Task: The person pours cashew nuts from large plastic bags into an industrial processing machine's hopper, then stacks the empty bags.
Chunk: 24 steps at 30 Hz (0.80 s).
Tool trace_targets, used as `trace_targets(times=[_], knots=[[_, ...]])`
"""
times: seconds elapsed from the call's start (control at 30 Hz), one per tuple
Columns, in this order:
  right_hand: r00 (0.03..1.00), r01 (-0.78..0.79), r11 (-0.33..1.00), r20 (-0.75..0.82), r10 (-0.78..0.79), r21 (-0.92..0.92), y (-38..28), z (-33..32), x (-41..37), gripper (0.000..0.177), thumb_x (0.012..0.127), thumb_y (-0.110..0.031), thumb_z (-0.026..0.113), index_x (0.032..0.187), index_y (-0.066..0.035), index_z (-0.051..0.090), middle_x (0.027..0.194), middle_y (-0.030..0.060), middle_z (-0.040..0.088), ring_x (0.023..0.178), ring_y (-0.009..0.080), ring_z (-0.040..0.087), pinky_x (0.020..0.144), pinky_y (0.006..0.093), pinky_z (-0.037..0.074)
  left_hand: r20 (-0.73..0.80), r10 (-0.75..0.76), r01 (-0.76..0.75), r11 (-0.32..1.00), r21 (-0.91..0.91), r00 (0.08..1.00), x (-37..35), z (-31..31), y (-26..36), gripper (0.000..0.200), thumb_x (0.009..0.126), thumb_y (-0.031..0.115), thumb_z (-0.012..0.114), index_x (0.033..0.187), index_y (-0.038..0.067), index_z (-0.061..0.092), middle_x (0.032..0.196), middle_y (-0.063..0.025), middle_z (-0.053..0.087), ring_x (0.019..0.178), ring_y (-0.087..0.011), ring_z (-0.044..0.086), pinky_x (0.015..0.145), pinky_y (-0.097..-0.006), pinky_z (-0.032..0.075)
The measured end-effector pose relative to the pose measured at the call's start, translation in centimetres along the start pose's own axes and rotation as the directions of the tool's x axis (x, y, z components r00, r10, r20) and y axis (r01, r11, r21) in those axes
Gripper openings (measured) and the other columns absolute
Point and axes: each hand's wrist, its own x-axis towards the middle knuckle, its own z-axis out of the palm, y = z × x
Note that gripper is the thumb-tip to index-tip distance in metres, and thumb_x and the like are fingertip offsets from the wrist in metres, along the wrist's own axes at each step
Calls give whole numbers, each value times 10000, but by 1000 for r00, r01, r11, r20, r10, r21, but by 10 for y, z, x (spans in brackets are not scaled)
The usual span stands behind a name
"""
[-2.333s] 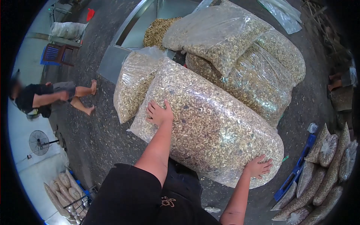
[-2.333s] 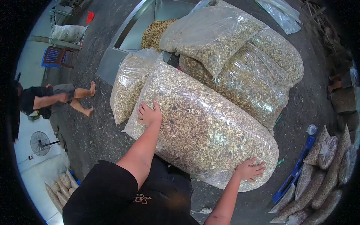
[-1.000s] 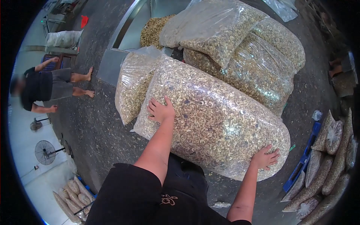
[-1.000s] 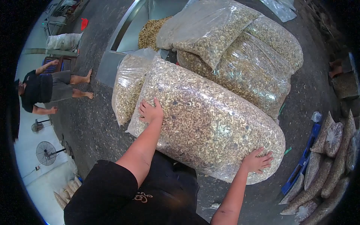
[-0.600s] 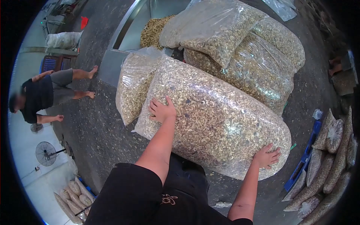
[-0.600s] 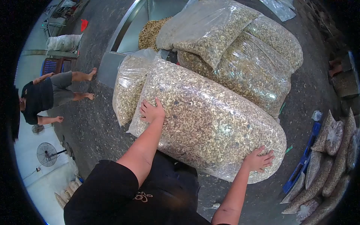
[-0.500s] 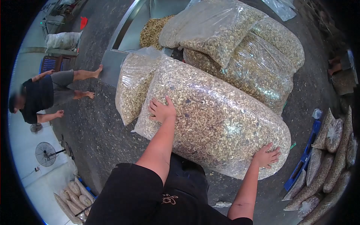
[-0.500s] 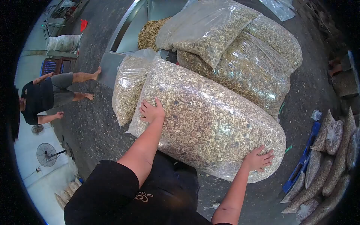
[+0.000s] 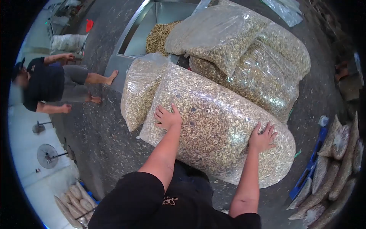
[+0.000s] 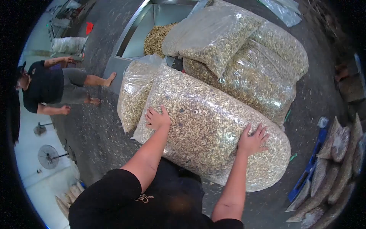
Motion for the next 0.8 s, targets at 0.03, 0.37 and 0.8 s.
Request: trace_targets(times=[0.03, 0.37, 0.8], knots=[[999, -36, 999, 25, 36, -3, -1, 4, -3, 620, 895, -559, 391, 1398, -198, 414, 1501, 51, 304, 1410, 311, 184, 1076, 653, 66, 3, 32, -32, 999, 30, 999, 3, 2, -3, 693, 887, 569, 411, 1395, 104, 333, 1449, -87, 323, 1361, -278, 238, 1034, -632, 191], [998, 19, 1000, -67, -18, 18, 9, 8, 1, 608, 891, -548, 395, 1376, -185, 448, 1485, 34, 339, 1414, 287, 183, 1076, 650, 20, -56, 653, -651, 757, 56, 755, 14, 9, -5, 548, 925, 411, 404, 1384, 113, 368, 1446, -95, 352, 1370, -274, 265, 1081, -572, 182], [995, 29, 999, -97, -27, 21, 5, 10, 3, 558, 887, -497, 464, 1351, -188, 472, 1464, 30, 373, 1404, 290, 215, 1075, 648, 42, 778, 480, 265, 753, -602, 405, 9, 9, 234, 873, 813, 697, 502, 1373, 41, 369, 1336, -128, 467, 1158, -268, 492, 907, -427, 421]])
